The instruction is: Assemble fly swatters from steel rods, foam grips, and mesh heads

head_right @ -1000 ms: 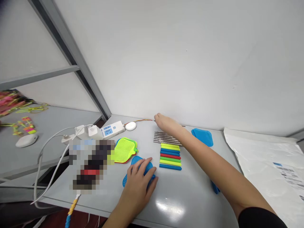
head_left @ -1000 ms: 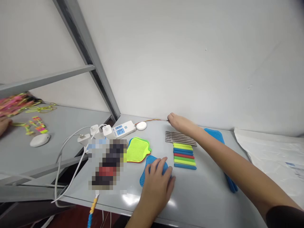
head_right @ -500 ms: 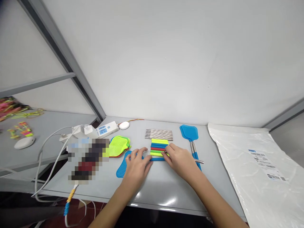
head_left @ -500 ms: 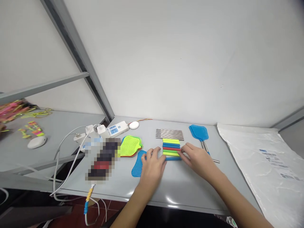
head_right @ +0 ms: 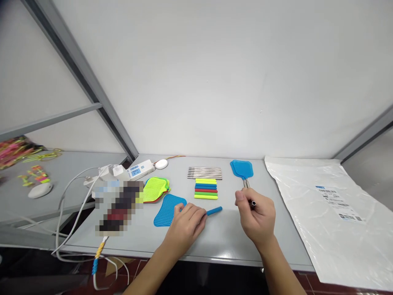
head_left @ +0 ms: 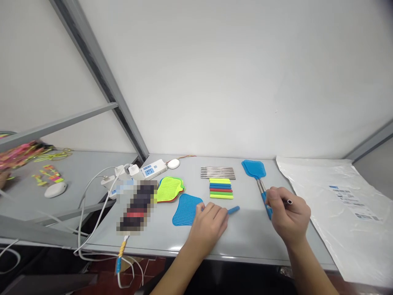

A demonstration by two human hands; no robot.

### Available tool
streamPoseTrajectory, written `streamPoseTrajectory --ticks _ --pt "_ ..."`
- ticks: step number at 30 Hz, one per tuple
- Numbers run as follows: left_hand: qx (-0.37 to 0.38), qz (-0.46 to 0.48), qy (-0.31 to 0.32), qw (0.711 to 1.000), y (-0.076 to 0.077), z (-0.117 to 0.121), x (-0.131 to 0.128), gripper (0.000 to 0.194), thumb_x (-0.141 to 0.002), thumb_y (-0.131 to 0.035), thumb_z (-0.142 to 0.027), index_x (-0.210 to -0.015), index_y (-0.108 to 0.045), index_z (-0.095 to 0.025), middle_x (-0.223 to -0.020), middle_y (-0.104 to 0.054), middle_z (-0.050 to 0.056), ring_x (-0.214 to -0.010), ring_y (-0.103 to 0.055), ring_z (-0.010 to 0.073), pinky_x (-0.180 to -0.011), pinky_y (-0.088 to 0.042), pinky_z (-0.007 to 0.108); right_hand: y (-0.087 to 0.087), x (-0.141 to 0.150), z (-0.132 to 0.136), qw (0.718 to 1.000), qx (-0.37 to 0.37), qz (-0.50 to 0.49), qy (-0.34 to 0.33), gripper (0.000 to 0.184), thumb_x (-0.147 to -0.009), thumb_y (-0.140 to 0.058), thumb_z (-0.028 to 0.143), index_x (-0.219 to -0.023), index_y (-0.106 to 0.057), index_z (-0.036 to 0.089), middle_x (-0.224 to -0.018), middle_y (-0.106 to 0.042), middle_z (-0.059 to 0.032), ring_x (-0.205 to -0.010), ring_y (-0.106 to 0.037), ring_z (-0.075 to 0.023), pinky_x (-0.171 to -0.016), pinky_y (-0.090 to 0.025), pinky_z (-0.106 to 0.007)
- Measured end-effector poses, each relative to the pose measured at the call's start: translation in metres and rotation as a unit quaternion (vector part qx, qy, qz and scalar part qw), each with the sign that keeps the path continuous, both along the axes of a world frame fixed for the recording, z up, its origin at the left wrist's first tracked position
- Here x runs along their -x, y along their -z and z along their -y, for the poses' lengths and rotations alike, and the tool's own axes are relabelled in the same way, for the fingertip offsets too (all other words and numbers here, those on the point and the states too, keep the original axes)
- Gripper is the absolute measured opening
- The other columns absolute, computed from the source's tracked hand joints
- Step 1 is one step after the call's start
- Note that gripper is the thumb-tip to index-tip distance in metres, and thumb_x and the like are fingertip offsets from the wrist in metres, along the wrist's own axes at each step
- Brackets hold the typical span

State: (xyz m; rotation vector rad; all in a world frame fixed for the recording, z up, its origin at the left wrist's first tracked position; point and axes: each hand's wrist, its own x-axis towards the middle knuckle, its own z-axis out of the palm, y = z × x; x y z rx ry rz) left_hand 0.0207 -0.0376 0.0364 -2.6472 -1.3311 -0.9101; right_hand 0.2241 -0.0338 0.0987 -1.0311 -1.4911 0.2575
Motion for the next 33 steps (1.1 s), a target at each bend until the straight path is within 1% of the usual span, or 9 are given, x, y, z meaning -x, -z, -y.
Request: streamPoseTrajectory --ticks 3,6,8,11,16,19,22,28,33 --pt "-0.041 0.094 -0.016 0.995 -0.017 0.004 -0.005 0.008 -0.088 -0.051 -0.014 -0.091 -0.057 -0.019 -0.079 -0.063 0.0 -0.074 -0.054 0.0155 -0.074 -0.029 0.036 0.004 0.002 0.004 0.998 0.024 -0.062 -0.016 0.03 -0.091 -0.052 0.022 -0.061 -0.05 0.019 -0.055 -0.041 0.0032 -0.051 -0.038 -0.01 -0.048 -0.029 -0.026" --pt "-0.063 0.13 -0.027 0.989 -0.022 0.001 -0.012 0.007 -0.086 -0.053 -0.013 -0.09 -0.057 -0.019 -0.078 -0.062 0.0 -0.074 -0.053 0.016 -0.075 -0.03 0.037 0.007 0.005 0.004 0.993 0.045 -0.107 -0.029 0.033 -0.092 -0.052 0.026 -0.06 -0.048 0.019 -0.055 -0.04 0.0031 -0.05 -0.038 -0.0102 -0.049 -0.029 -0.027" --pt "-0.053 0.111 -0.001 0.992 -0.019 -0.004 -0.018 0.006 -0.087 -0.053 -0.014 -0.087 -0.057 -0.019 -0.077 -0.061 0.0 -0.074 -0.053 0.0163 -0.075 -0.032 0.037 0.012 0.008 0.002 0.985 0.045 -0.164 -0.023 0.036 -0.092 -0.051 0.029 -0.059 -0.045 0.02 -0.053 -0.038 0.0039 -0.049 -0.036 -0.0098 -0.048 -0.028 -0.027" --pt "-0.013 0.089 0.079 0.993 -0.006 -0.011 -0.03 0.006 -0.089 -0.052 -0.017 -0.086 -0.057 -0.017 -0.077 -0.058 0.003 -0.073 -0.051 0.0162 -0.07 -0.036 0.032 0.021 0.013 -0.001 0.968 0.057 -0.243 -0.03 0.039 -0.093 -0.05 0.033 -0.058 -0.04 0.02 -0.052 -0.034 0.0053 -0.047 -0.031 -0.0088 -0.046 -0.024 -0.026" --pt "0.089 0.145 0.141 0.975 0.012 -0.009 -0.051 0.009 -0.091 -0.053 -0.026 -0.091 -0.056 -0.017 -0.079 -0.056 0.004 -0.075 -0.05 0.0168 -0.067 -0.042 0.029 0.029 0.014 -0.003 0.944 0.092 -0.312 -0.047 0.039 -0.094 -0.049 0.033 -0.059 -0.04 0.02 -0.053 -0.032 0.0056 -0.047 -0.03 -0.0084 -0.045 -0.02 -0.026" --pt "0.154 0.169 0.137 0.964 0.017 -0.003 -0.057 0.012 -0.093 -0.05 -0.029 -0.092 -0.057 -0.019 -0.081 -0.054 0.004 -0.076 -0.051 0.0164 -0.068 -0.043 0.028 0.021 0.013 0.001 0.935 0.079 -0.34 -0.057 0.038 -0.094 -0.049 0.031 -0.058 -0.042 0.019 -0.052 -0.031 0.0061 -0.046 -0.029 -0.0078 -0.044 -0.02 -0.026" --pt "0.192 0.179 0.125 0.957 0.02 -0.001 -0.058 0.014 -0.093 -0.048 -0.028 -0.093 -0.059 -0.02 -0.083 -0.054 0.004 -0.076 -0.051 0.0161 -0.068 -0.044 0.029 0.003 0.012 0.008 0.924 0.049 -0.371 -0.083 0.039 -0.095 -0.044 0.029 -0.057 -0.044 0.019 -0.05 -0.03 0.0061 -0.044 -0.028 -0.0073 -0.043 -0.02 -0.025" --pt "0.166 0.165 0.121 0.965 0.022 -0.002 -0.057 0.016 -0.093 -0.048 -0.028 -0.091 -0.061 -0.019 -0.079 -0.053 0.004 -0.073 -0.048 0.0159 -0.065 -0.042 0.028 -0.028 0.017 0.024 0.923 0.01 -0.366 -0.115 0.04 -0.097 -0.035 0.033 -0.06 -0.043 0.021 -0.048 -0.025 0.0068 -0.041 -0.024 -0.0079 -0.04 -0.023 -0.023" --pt "0.164 0.172 0.109 0.965 0.021 -0.003 -0.058 0.016 -0.093 -0.048 -0.029 -0.09 -0.061 -0.02 -0.081 -0.054 0.003 -0.074 -0.048 0.0153 -0.066 -0.042 0.028 -0.033 0.025 0.026 0.92 0.034 -0.352 -0.168 0.041 -0.097 -0.038 0.036 -0.06 -0.043 0.02 -0.049 -0.027 0.0062 -0.042 -0.027 -0.0073 -0.042 -0.023 -0.023"
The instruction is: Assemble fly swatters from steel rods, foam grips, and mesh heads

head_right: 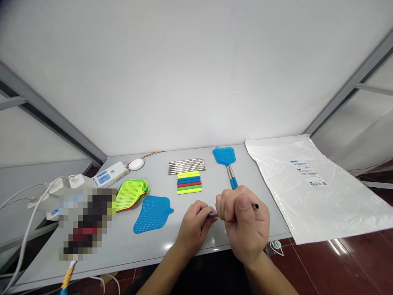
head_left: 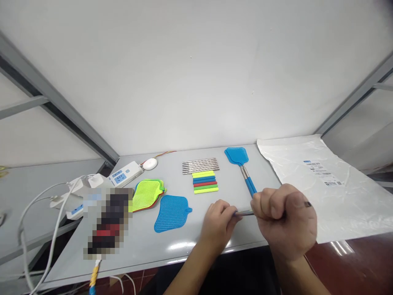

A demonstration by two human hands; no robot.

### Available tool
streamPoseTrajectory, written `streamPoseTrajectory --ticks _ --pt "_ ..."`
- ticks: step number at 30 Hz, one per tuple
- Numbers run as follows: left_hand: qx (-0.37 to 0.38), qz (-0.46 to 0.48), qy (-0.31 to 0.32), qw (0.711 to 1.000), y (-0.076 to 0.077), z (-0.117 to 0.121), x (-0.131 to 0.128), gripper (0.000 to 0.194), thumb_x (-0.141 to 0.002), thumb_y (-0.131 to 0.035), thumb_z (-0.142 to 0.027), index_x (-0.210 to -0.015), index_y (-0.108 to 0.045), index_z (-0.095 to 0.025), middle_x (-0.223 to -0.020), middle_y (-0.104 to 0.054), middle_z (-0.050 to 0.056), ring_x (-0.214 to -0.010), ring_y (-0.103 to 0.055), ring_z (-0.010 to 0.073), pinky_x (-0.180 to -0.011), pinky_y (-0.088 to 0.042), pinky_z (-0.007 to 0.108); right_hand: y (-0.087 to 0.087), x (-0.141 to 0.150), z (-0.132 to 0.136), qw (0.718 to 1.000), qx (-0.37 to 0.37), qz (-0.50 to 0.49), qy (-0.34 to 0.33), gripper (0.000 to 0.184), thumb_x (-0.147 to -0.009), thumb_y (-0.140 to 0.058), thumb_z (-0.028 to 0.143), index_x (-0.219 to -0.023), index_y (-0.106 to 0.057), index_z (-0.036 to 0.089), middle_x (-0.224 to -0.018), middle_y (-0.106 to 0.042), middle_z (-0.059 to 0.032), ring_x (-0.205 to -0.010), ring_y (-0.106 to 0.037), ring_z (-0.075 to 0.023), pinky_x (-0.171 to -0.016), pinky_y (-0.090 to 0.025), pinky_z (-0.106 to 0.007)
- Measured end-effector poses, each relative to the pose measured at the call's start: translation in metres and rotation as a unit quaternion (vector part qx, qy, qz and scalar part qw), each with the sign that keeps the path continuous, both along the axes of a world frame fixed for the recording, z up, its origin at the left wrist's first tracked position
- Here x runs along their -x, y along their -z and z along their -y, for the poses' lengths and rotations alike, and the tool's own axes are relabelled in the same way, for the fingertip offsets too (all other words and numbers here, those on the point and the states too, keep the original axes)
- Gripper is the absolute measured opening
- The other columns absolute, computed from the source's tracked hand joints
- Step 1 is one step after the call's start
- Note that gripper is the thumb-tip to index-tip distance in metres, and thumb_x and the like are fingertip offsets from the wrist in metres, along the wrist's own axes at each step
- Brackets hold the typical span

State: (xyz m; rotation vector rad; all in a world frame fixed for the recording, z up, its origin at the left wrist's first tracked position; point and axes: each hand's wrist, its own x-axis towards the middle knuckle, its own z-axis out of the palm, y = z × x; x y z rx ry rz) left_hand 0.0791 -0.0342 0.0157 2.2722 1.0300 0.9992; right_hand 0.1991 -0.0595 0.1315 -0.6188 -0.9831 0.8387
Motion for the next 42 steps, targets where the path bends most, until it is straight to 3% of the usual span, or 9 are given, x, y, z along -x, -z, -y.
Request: streamPoseTrajectory --ticks 14,20,24,30,36,42 --pt "0.041 0.069 0.007 0.997 0.001 -0.003 0.001 0.013 -0.093 -0.048 -0.023 -0.096 -0.06 -0.019 -0.093 -0.053 0.006 -0.081 -0.052 0.0159 -0.073 -0.046 0.03 0.01 0.008 -0.017 0.999 0.01 0.034 -0.005 0.038 -0.097 -0.042 0.037 -0.063 -0.043 0.02 -0.052 -0.028 0.0068 -0.043 -0.025 -0.007 -0.042 -0.021 -0.022" --pt "0.077 0.105 0.017 0.991 0.0 -0.003 0.004 0.013 -0.094 -0.045 -0.021 -0.096 -0.058 -0.019 -0.088 -0.059 0.004 -0.085 -0.054 0.0171 -0.077 -0.046 0.031 0.038 0.019 -0.021 0.99 0.052 0.128 -0.01 0.038 -0.097 -0.041 0.038 -0.063 -0.043 0.02 -0.055 -0.033 0.0052 -0.048 -0.032 -0.0093 -0.046 -0.025 -0.026" --pt "0.059 0.084 -0.002 0.995 0.004 -0.001 0.004 0.01 -0.093 -0.047 -0.021 -0.091 -0.056 -0.018 -0.086 -0.059 0.005 -0.084 -0.051 0.0192 -0.076 -0.044 0.034 0.057 0.021 -0.019 0.98 0.065 0.185 0.019 0.037 -0.097 -0.041 0.036 -0.065 -0.045 0.02 -0.06 -0.04 0.0028 -0.054 -0.039 -0.011 -0.052 -0.032 -0.027" --pt "0.096 0.084 0.009 0.992 0.01 0.005 0.005 0.014 -0.093 -0.042 -0.019 -0.095 -0.055 -0.016 -0.09 -0.061 0.009 -0.089 -0.052 0.0231 -0.076 -0.045 0.037 0.062 0.025 -0.017 0.986 0.083 0.144 0.022 0.034 -0.096 -0.043 0.033 -0.064 -0.043 0.021 -0.06 -0.041 0.002 -0.059 -0.047 -0.0151 -0.059 -0.041 -0.033" --pt "0.108 0.079 0.089 0.987 0.005 0.005 0.01 0.028 -0.087 -0.041 -0.012 -0.112 -0.051 -0.018 -0.104 -0.061 0.011 -0.093 -0.057 0.0249 -0.08 -0.046 0.038 0.069 0.026 -0.013 0.981 0.14 0.136 0.009 0.036 -0.095 -0.042 0.036 -0.061 -0.041 0.022 -0.059 -0.041 -0.0004 -0.065 -0.052 -0.0204 -0.059 -0.043 -0.037" --pt "0.162 0.133 0.056 0.976 -0.003 0.004 0.012 0.023 -0.084 -0.044 -0.01 -0.103 -0.052 -0.021 -0.102 -0.061 0.006 -0.095 -0.058 0.0209 -0.085 -0.045 0.033 0.079 0.019 -0.015 0.981 0.138 0.133 -0.025 0.036 -0.095 -0.04 0.035 -0.062 -0.041 0.022 -0.061 -0.041 -0.0005 -0.066 -0.052 -0.0198 -0.062 -0.044 -0.037"
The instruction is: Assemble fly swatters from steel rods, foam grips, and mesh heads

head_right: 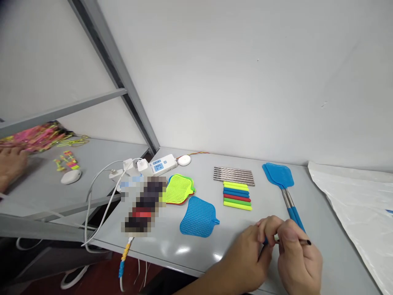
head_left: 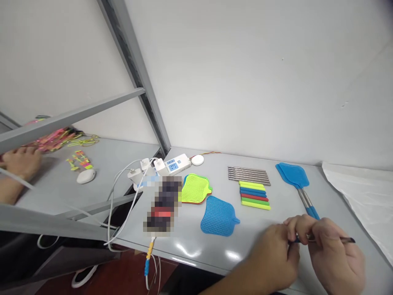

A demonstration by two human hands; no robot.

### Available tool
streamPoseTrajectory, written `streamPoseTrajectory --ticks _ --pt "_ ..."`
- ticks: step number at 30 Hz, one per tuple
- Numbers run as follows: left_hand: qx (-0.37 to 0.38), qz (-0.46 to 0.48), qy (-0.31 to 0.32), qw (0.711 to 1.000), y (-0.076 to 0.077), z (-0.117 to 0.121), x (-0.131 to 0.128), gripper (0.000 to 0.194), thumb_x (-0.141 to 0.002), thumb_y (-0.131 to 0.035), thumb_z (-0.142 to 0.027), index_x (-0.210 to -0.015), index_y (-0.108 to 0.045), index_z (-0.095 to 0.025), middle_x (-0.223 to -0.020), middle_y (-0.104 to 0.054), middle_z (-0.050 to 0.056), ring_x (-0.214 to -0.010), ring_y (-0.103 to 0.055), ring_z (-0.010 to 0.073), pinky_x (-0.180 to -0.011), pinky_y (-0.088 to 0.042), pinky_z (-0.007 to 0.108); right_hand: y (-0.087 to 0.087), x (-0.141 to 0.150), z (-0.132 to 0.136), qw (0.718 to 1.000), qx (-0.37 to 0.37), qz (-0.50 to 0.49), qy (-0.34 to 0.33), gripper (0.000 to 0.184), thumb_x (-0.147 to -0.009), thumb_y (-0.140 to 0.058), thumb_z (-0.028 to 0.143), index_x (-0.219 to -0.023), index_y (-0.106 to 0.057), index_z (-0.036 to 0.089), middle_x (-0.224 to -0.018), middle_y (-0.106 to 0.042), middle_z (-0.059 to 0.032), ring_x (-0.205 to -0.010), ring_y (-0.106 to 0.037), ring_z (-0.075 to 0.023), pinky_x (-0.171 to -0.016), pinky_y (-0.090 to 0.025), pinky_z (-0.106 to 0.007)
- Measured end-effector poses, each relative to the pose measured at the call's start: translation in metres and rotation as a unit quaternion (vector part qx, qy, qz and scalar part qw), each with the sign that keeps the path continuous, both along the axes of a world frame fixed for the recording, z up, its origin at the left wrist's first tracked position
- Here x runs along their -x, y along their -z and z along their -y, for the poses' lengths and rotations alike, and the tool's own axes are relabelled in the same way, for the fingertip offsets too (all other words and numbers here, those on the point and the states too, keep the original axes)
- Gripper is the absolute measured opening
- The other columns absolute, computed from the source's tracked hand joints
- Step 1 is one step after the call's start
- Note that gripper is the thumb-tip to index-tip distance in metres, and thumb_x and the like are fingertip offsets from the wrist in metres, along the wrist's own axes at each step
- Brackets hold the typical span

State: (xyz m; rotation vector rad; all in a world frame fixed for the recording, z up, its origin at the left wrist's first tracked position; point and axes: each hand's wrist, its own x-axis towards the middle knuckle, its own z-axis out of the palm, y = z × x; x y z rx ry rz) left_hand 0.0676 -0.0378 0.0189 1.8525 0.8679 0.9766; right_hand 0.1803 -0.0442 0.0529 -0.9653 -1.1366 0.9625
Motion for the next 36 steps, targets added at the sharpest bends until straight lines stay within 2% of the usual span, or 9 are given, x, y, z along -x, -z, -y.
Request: streamPoseTrajectory --ticks 5,9,12,16,22,26,31,33,36 --pt "0.064 0.012 -0.022 0.998 -0.007 -0.001 -0.001 0.014 -0.078 -0.049 -0.007 -0.084 -0.051 -0.02 -0.083 -0.059 0.0 -0.077 -0.056 0.0152 -0.069 -0.043 0.025 0.001 -0.001 -0.002 0.997 -0.02 0.031 -0.063 0.035 -0.097 -0.037 0.031 -0.064 -0.042 0.021 -0.061 -0.039 0.0 -0.06 -0.047 -0.0164 -0.053 -0.04 -0.03" --pt "0.107 0.048 -0.009 0.993 -0.017 0.001 -0.004 0.014 -0.087 -0.045 -0.013 -0.094 -0.055 -0.019 -0.088 -0.062 0.002 -0.083 -0.059 0.0167 -0.072 -0.045 0.026 -0.004 -0.005 -0.009 0.992 -0.047 0.082 -0.088 0.034 -0.098 -0.034 0.033 -0.068 -0.045 0.021 -0.062 -0.044 0.0002 -0.055 -0.045 -0.0139 -0.049 -0.038 -0.027" --pt "0.137 0.027 -0.025 0.99 -0.019 0.002 -0.007 0.018 -0.093 -0.041 -0.02 -0.098 -0.058 -0.019 -0.092 -0.065 0.004 -0.086 -0.061 0.018 -0.073 -0.045 0.027 -0.01 -0.016 -0.013 0.976 -0.086 0.175 -0.099 0.029 -0.097 -0.035 0.037 -0.083 -0.055 0.022 -0.081 -0.057 -0.0051 -0.071 -0.056 -0.0176 -0.058 -0.045 -0.029" --pt "0.143 -0.011 -0.052 0.988 -0.017 0.002 -0.01 0.024 -0.096 -0.038 -0.029 -0.095 -0.059 -0.018 -0.093 -0.066 0.005 -0.084 -0.06 0.0187 -0.073 -0.045 0.029 -0.012 -0.029 -0.011 0.958 -0.065 0.271 -0.072 0.019 -0.094 -0.044 0.034 -0.104 -0.056 0.025 -0.107 -0.058 -0.0073 -0.101 -0.056 -0.0225 -0.078 -0.049 -0.032" --pt "0.119 0.027 -0.035 0.992 -0.013 -0.001 -0.011 0.031 -0.096 -0.037 -0.025 -0.121 -0.055 -0.02 -0.113 -0.065 0.009 -0.101 -0.06 0.0223 -0.088 -0.045 0.035 0.012 -0.032 -0.003 0.938 -0.042 0.333 -0.08 0.02 -0.094 -0.043 0.029 -0.11 -0.055 0.026 -0.121 -0.053 -0.0073 -0.114 -0.052 -0.0211 -0.09 -0.047 -0.031" --pt "0.08 0.038 -0.025 0.996 -0.001 0.003 -0.01 0.038 -0.091 -0.044 -0.018 -0.128 -0.052 -0.023 -0.123 -0.058 0.01 -0.116 -0.053 0.0249 -0.101 -0.041 0.04 0.031 -0.027 0.001 0.954 -0.071 0.283 -0.068 0.018 -0.097 -0.037 0.025 -0.103 -0.054 0.025 -0.111 -0.059 -0.0061 -0.109 -0.056 -0.0197 -0.092 -0.047 -0.033" --pt "-0.005 0.1 -0.102 0.99 0.013 0.009 -0.004 0.059 -0.075 -0.055 -0.006 -0.132 -0.042 -0.02 -0.147 -0.028 0.015 -0.137 -0.028 0.0311 -0.112 -0.026 0.05 0.034 -0.014 0.002 0.975 -0.079 0.197 0.057 0.016 -0.098 -0.035 0.027 -0.096 -0.05 0.024 -0.085 -0.061 -0.0018 -0.086 -0.061 -0.0166 -0.079 -0.049 -0.031" --pt "-0.042 0.164 -0.123 0.978 0.007 0.008 0.0 0.06 -0.076 -0.056 -0.009 -0.133 -0.039 -0.02 -0.15 -0.023 0.015 -0.14 -0.022 0.0323 -0.113 -0.022 0.053 0.027 -0.009 0.001 0.971 -0.07 0.217 0.068 0.015 -0.098 -0.036 0.028 -0.095 -0.05 0.024 -0.074 -0.057 0.0012 -0.069 -0.058 -0.0138 -0.068 -0.048 -0.027" --pt "-0.023 0.282 -0.116 0.952 -0.014 0.005 0.003 0.043 -0.088 -0.048 -0.022 -0.131 -0.041 -0.022 -0.145 -0.034 0.013 -0.136 -0.031 0.0293 -0.111 -0.025 0.052 0.013 -0.002 0.002 0.946 -0.077 0.316 -0.005 0.015 -0.097 -0.039 0.027 -0.099 -0.054 0.024 -0.077 -0.06 0.0001 -0.067 -0.058 -0.0135 -0.064 -0.046 -0.026"
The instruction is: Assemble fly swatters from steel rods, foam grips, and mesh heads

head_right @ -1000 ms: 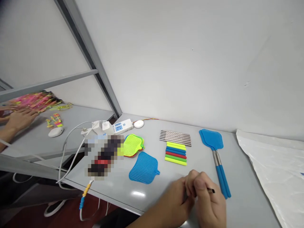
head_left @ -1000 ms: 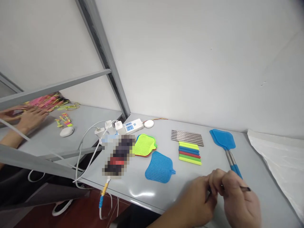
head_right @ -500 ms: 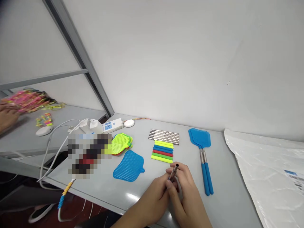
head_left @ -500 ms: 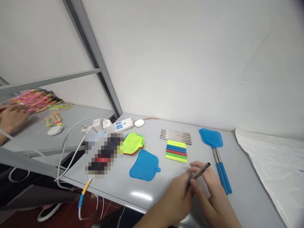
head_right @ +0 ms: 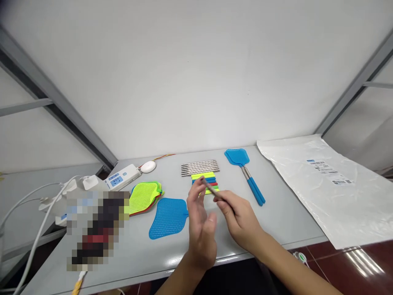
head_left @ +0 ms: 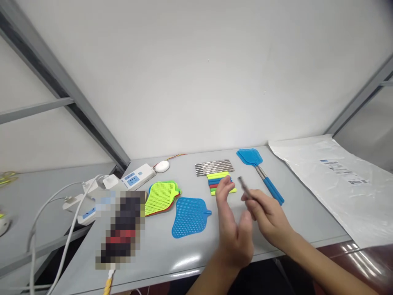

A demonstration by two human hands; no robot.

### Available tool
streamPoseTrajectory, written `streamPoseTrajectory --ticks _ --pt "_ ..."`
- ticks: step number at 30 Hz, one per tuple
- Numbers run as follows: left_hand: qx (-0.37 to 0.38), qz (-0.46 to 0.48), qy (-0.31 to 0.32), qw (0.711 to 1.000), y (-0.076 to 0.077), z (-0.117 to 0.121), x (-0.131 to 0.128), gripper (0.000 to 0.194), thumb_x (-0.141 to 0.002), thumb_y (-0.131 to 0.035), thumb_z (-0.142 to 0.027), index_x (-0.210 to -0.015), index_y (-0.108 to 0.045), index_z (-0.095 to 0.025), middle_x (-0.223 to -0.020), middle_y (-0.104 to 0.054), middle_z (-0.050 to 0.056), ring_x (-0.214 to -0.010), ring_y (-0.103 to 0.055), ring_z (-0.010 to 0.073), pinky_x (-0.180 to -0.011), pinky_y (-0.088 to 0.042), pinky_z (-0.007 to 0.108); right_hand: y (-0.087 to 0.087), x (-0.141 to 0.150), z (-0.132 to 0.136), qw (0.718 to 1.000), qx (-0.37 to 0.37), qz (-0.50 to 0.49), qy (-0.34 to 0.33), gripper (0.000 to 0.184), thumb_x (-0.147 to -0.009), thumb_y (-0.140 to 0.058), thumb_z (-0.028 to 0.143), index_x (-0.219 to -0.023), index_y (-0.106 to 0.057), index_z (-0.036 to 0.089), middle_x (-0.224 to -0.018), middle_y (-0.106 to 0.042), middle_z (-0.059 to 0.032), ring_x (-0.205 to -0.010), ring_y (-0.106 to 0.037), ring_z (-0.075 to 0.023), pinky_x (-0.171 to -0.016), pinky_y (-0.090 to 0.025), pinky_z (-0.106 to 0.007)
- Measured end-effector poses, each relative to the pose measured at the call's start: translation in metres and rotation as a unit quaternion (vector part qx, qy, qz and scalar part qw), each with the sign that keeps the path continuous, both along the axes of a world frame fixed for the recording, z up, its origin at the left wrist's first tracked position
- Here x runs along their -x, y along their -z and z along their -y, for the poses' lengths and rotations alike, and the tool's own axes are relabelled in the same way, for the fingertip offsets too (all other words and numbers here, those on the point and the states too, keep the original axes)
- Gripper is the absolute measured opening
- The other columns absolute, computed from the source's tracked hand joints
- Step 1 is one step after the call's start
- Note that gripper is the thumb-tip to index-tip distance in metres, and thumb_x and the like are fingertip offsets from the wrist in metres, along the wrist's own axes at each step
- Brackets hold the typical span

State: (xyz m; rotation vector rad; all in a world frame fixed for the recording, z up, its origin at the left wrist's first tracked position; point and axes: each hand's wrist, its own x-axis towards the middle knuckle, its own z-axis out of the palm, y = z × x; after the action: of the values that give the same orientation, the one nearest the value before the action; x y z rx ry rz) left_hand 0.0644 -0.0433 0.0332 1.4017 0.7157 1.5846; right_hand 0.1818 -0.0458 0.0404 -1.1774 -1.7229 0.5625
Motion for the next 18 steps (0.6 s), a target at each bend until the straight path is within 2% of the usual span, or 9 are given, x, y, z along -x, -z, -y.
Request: streamPoseTrajectory --ticks 2,3,5,6,8,10,12,15,18 --pt "0.057 0.077 0.035 0.995 -0.017 -0.001 0.002 0.024 -0.096 -0.038 -0.028 -0.114 -0.052 -0.021 -0.125 -0.055 0.012 -0.121 -0.05 0.0255 -0.104 -0.036 0.048 -0.009 0.006 0.001 0.997 0.002 0.057 -0.054 0.017 -0.096 -0.04 0.026 -0.104 -0.055 0.024 -0.089 -0.064 -0.0033 -0.081 -0.061 -0.0161 -0.071 -0.047 -0.028" --pt "0.084 0.111 0.047 0.989 -0.025 -0.002 0.003 0.024 -0.098 -0.034 -0.03 -0.1 -0.056 -0.02 -0.108 -0.062 0.01 -0.11 -0.057 0.0237 -0.099 -0.041 0.046 -0.012 0.009 0.001 0.995 0.008 0.067 -0.071 0.018 -0.096 -0.04 0.026 -0.107 -0.055 0.024 -0.094 -0.065 -0.0043 -0.086 -0.061 -0.0173 -0.075 -0.047 -0.028" --pt "0.118 0.171 0.048 0.977 -0.038 -0.004 0.007 0.032 -0.1 -0.03 -0.033 -0.08 -0.052 -0.02 -0.079 -0.063 0.005 -0.091 -0.063 0.0214 -0.089 -0.046 0.042 -0.016 0.014 0.002 0.994 0.036 0.063 -0.076 0.021 -0.095 -0.043 0.029 -0.113 -0.053 0.023 -0.095 -0.065 -0.0046 -0.086 -0.062 -0.0179 -0.074 -0.047 -0.028" --pt "0.122 0.197 0.036 0.972 -0.043 -0.006 0.01 0.034 -0.1 -0.029 -0.034 -0.075 -0.048 -0.02 -0.071 -0.061 0.003 -0.086 -0.063 0.0209 -0.085 -0.047 0.04 -0.018 0.015 0.001 0.994 0.058 0.062 -0.07 0.022 -0.094 -0.046 0.032 -0.114 -0.052 0.023 -0.093 -0.065 -0.0042 -0.082 -0.061 -0.0176 -0.071 -0.046 -0.028" --pt "0.118 0.241 0.0 0.963 -0.051 -0.011 0.017 0.035 -0.1 -0.029 -0.037 -0.074 -0.045 -0.02 -0.064 -0.056 0.0 -0.08 -0.062 0.0197 -0.081 -0.047 0.037 -0.019 0.016 0.001 0.988 0.113 0.077 -0.072 0.021 -0.093 -0.048 0.036 -0.108 -0.053 0.023 -0.086 -0.064 -0.0019 -0.072 -0.058 -0.0161 -0.065 -0.044 -0.027" --pt "0.116 0.267 -0.037 0.956 -0.056 -0.016 0.024 0.035 -0.099 -0.031 -0.04 -0.074 -0.045 -0.02 -0.06 -0.051 -0.001 -0.074 -0.061 0.0181 -0.078 -0.046 0.034 -0.019 0.014 0.001 0.977 0.163 0.099 -0.095 0.019 -0.095 -0.044 0.04 -0.095 -0.053 0.023 -0.078 -0.061 0.0006 -0.067 -0.054 -0.0146 -0.062 -0.041 -0.026" --pt "0.122 0.283 -0.054 0.95 -0.059 -0.021 0.028 0.036 -0.098 -0.032 -0.042 -0.072 -0.043 -0.02 -0.056 -0.046 -0.003 -0.067 -0.058 0.0166 -0.075 -0.045 0.032 -0.019 0.013 0.003 0.967 0.194 0.114 -0.119 0.025 -0.097 -0.037 0.041 -0.083 -0.048 0.023 -0.071 -0.057 0.0024 -0.063 -0.05 -0.0133 -0.06 -0.038 -0.025" --pt "0.125 0.305 -0.047 0.943 -0.061 -0.022 0.029 0.037 -0.098 -0.033 -0.043 -0.069 -0.039 -0.021 -0.052 -0.041 -0.004 -0.059 -0.052 0.0156 -0.07 -0.043 0.031 -0.017 0.013 0.01 0.961 0.2 0.128 -0.139 0.027 -0.098 -0.032 0.041 -0.078 -0.038 0.023 -0.066 -0.05 0.0042 -0.058 -0.042 -0.0125 -0.055 -0.033 -0.025" --pt "0.114 0.31 -0.019 0.944 -0.063 -0.015 0.026 0.038 -0.098 -0.031 -0.042 -0.067 -0.035 -0.021 -0.05 -0.039 -0.004 -0.055 -0.046 0.0146 -0.069 -0.043 0.032 -0.016 0.015 0.019 0.962 0.177 0.131 -0.162 0.025 -0.099 -0.031 0.039 -0.079 -0.036 0.024 -0.064 -0.046 0.0049 -0.056 -0.039 -0.0124 -0.053 -0.029 -0.025"
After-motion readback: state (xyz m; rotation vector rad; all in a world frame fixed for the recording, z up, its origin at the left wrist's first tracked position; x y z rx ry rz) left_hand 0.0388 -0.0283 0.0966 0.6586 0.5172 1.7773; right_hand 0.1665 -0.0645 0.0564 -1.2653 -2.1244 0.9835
